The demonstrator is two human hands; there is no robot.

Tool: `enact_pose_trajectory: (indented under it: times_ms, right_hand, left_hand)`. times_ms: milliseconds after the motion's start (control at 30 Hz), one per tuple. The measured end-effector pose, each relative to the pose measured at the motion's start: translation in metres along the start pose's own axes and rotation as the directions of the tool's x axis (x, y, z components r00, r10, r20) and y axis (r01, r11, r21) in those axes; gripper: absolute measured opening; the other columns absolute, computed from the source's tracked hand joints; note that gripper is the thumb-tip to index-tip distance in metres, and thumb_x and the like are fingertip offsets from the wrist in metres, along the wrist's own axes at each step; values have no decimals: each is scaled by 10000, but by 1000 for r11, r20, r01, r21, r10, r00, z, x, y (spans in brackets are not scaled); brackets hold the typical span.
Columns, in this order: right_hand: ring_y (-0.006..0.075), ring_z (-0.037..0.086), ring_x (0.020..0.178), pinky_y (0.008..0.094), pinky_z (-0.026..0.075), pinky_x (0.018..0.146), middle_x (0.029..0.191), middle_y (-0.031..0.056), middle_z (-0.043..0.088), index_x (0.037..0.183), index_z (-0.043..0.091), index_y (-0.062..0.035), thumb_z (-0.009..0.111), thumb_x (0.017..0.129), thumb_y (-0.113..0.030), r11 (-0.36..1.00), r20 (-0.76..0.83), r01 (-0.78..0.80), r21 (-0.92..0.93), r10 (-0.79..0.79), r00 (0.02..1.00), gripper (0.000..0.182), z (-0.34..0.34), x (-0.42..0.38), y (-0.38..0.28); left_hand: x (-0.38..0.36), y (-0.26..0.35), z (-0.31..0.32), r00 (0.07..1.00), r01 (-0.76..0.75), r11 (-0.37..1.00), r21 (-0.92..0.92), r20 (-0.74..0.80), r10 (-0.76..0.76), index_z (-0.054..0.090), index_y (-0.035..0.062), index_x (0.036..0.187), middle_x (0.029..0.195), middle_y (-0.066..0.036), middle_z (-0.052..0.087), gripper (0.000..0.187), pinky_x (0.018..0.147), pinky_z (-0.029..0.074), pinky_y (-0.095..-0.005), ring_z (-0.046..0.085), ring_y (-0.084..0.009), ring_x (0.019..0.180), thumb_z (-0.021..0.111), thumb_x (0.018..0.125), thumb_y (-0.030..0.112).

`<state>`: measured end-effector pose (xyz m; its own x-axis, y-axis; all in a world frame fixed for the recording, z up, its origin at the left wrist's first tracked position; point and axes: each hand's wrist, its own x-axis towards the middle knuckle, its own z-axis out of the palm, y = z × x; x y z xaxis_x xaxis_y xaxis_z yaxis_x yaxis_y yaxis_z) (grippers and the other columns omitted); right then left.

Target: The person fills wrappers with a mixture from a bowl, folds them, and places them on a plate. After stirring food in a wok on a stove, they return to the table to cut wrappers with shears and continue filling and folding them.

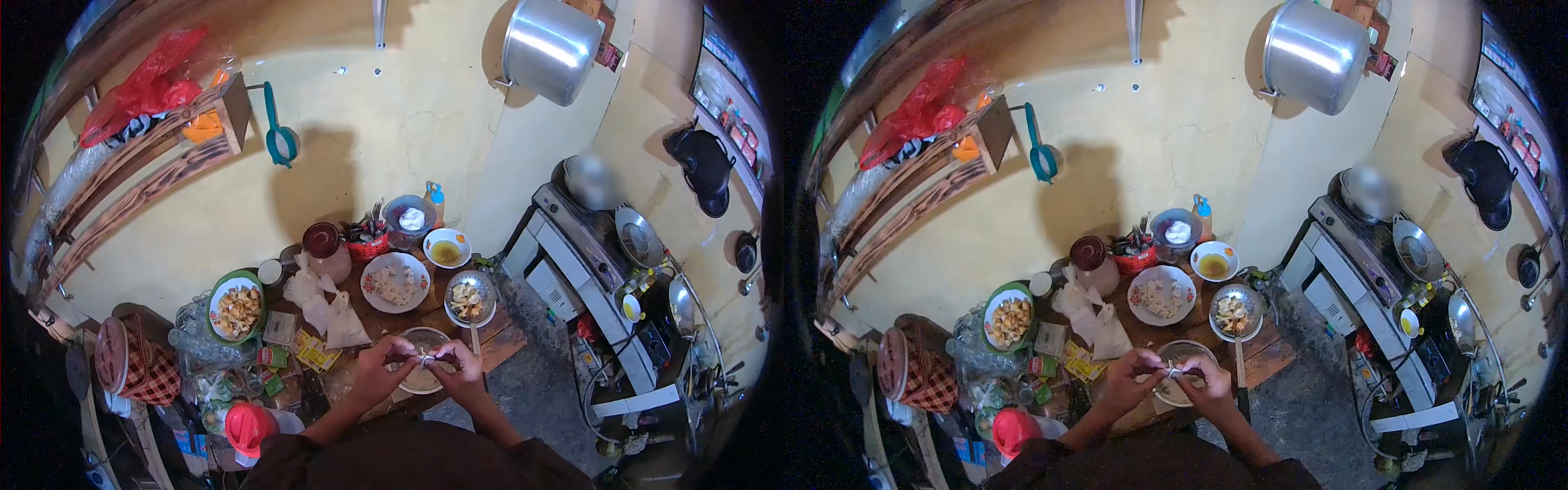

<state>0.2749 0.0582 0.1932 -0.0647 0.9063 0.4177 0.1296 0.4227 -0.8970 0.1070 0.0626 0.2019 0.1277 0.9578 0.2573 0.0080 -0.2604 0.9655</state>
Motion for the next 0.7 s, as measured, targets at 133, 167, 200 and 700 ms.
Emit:
enact_pose_trajectory:
  times_ms: [133,167,200,700]
  right_hand:
    - [198,649,743,289,515,646,783,119,623,850,536,-5,690,725,-30,997,1,-21,-81,21,1000,200,-7,2,19]
    - [198,649,743,289,515,646,783,119,623,850,536,-5,690,725,-30,997,-5,-19,-80,19,1000,200,-8,2,24]
    - [197,648,745,293,514,656,786,116,622,856,537,-3,687,732,-43,989,12,-102,-106,104,995,199,-8,1,30]
    - [211,614,787,315,489,669,849,130,603,1006,557,-17,665,754,-141,862,174,-338,-378,424,889,301,-37,-15,64]
  left_hand:
    - [14,-15,4,994,38,998,44,104,-42,535,13,918,834,-69,618,198,697,518,-259,618,-120,779,655,761,10]
    - [19,-20,5,990,40,998,52,137,-47,544,7,912,823,-71,623,192,679,519,-253,617,-113,744,657,756,16]
    - [25,-22,5,989,38,998,54,141,-45,544,7,912,823,-71,623,192,679,519,-253,617,-113,744,657,756,16]
    - [180,-205,-23,987,96,778,621,-161,7,571,21,827,700,-132,611,142,604,479,-356,608,-259,652,618,708,83]
